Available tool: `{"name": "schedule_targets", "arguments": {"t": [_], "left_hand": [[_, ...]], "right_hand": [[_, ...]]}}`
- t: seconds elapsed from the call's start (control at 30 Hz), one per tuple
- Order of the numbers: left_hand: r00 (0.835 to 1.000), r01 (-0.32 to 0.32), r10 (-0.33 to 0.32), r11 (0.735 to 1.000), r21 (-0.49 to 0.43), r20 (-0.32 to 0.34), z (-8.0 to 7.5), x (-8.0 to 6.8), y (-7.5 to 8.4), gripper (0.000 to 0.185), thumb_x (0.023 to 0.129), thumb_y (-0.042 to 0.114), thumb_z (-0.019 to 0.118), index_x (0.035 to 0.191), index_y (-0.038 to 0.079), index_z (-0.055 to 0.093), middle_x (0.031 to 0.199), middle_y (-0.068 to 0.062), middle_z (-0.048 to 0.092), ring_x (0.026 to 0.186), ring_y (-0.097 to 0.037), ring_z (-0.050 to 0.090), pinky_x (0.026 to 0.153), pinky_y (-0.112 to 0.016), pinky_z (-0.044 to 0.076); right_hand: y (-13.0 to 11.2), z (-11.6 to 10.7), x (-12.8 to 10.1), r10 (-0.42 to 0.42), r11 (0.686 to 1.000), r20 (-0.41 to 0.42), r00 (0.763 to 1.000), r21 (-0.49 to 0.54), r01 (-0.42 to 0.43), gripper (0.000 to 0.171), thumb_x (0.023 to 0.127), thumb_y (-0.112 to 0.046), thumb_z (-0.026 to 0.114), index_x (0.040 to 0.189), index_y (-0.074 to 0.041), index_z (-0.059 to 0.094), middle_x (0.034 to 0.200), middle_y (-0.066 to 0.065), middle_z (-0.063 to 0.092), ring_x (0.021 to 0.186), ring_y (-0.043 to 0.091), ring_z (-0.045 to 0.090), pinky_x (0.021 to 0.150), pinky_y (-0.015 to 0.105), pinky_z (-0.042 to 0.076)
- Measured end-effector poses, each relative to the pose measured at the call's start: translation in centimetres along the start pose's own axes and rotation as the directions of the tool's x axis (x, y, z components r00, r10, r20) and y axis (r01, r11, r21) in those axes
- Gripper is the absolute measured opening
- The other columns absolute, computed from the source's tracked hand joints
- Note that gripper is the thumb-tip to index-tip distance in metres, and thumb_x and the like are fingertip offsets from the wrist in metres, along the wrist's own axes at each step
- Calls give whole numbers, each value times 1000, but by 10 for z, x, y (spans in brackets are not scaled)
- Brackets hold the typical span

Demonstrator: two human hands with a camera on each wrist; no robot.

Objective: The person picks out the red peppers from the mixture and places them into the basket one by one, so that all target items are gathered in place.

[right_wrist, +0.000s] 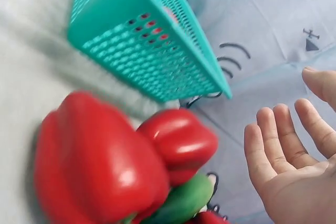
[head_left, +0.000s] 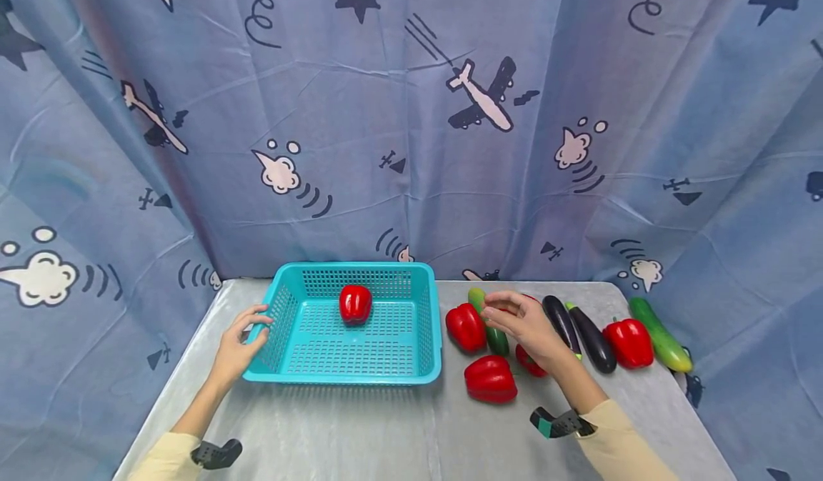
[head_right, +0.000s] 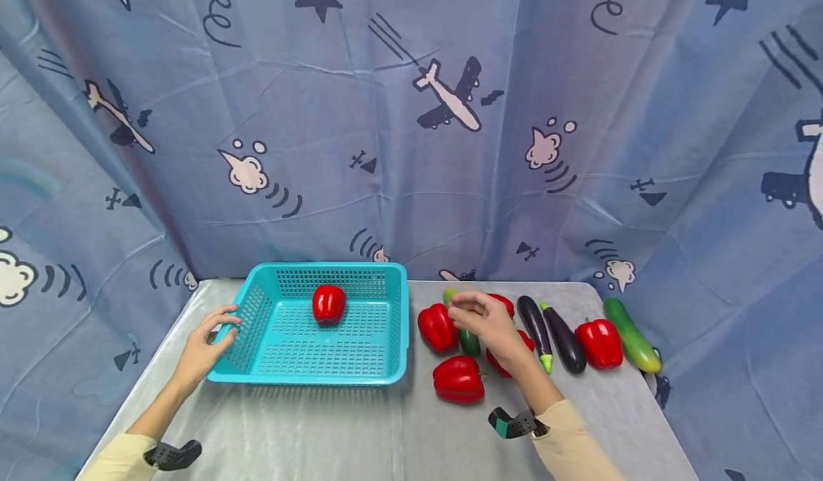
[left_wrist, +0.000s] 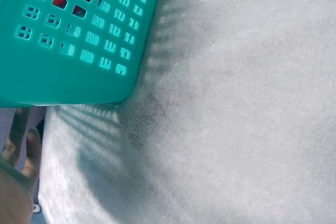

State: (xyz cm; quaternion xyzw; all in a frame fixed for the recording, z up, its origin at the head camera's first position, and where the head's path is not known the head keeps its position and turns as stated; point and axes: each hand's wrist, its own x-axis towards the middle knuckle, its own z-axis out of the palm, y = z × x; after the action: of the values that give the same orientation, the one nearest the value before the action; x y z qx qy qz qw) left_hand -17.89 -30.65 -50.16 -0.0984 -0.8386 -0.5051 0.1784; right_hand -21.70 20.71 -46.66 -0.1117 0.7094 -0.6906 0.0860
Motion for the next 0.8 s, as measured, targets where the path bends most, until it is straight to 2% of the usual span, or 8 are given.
{"name": "schedule_targets", "arguments": {"t": [0.13,0.23,0.37,0.47,0.57,0.6,0.7,0.8], "left_hand": [[1000,1,-1,1000,3,-1,0,0,0,19,85,-10,60,103,-8,62,129,-23,47,123,-40,38,81,-45,38],[1000,-2,2,1000,3,2,0,-1,-1,19,84,-11,60,103,-8,62,129,-24,47,122,-41,38,80,-41,40],[1000,-5,5,1000,-5,5,0,-2,0,19,84,-11,60,103,-8,62,129,-25,47,122,-42,38,79,-39,40],[1000,-6,6,1000,-5,3,0,-1,0,19,85,-11,59,103,-8,62,129,-25,47,122,-41,38,79,-41,40],[1000,-9,9,1000,-1,0,0,-1,0,19,85,-11,59,103,-8,62,129,-25,47,122,-41,38,79,-42,40],[1000,-9,9,1000,1,-3,1,0,-5,19,85,-11,59,103,-7,62,129,-23,47,123,-40,38,79,-42,40],[1000,-9,9,1000,-6,-4,1,0,-7,19,85,-11,59,103,-7,62,130,-24,47,123,-40,38,80,-42,40],[1000,-4,4,1000,-8,-2,1,0,-6,19,85,-11,59,103,-6,62,130,-23,47,124,-39,37,81,-43,39]], "right_hand": [[12,-10,-7,-11,996,1,1000,-87,11,42,88,-17,67,120,5,51,115,25,54,101,33,58,84,42,46],[20,-16,-13,-23,988,7,1000,-153,23,42,88,-18,67,120,5,52,115,25,55,100,27,59,83,34,48],[29,-20,-23,-28,981,28,999,-193,33,45,86,-19,69,121,3,52,117,21,56,106,29,56,84,26,46],[34,-22,-30,-15,979,50,999,-202,24,47,85,-18,71,124,0,52,122,20,54,113,35,51,87,25,44],[37,-24,-36,11,978,78,997,-207,5,50,84,-15,71,127,-2,49,128,20,50,119,39,44,94,33,39],[38,-24,-39,14,977,89,996,-213,5,51,84,-14,71,128,-2,48,129,21,48,120,40,43,95,37,38],[40,-26,-43,27,972,114,993,-234,0,56,82,-10,72,131,-2,47,131,21,47,122,41,40,97,46,32],[44,-28,-48,35,967,128,991,-256,-1,59,80,-9,74,132,-1,46,131,20,47,123,41,39,97,45,31]]}}
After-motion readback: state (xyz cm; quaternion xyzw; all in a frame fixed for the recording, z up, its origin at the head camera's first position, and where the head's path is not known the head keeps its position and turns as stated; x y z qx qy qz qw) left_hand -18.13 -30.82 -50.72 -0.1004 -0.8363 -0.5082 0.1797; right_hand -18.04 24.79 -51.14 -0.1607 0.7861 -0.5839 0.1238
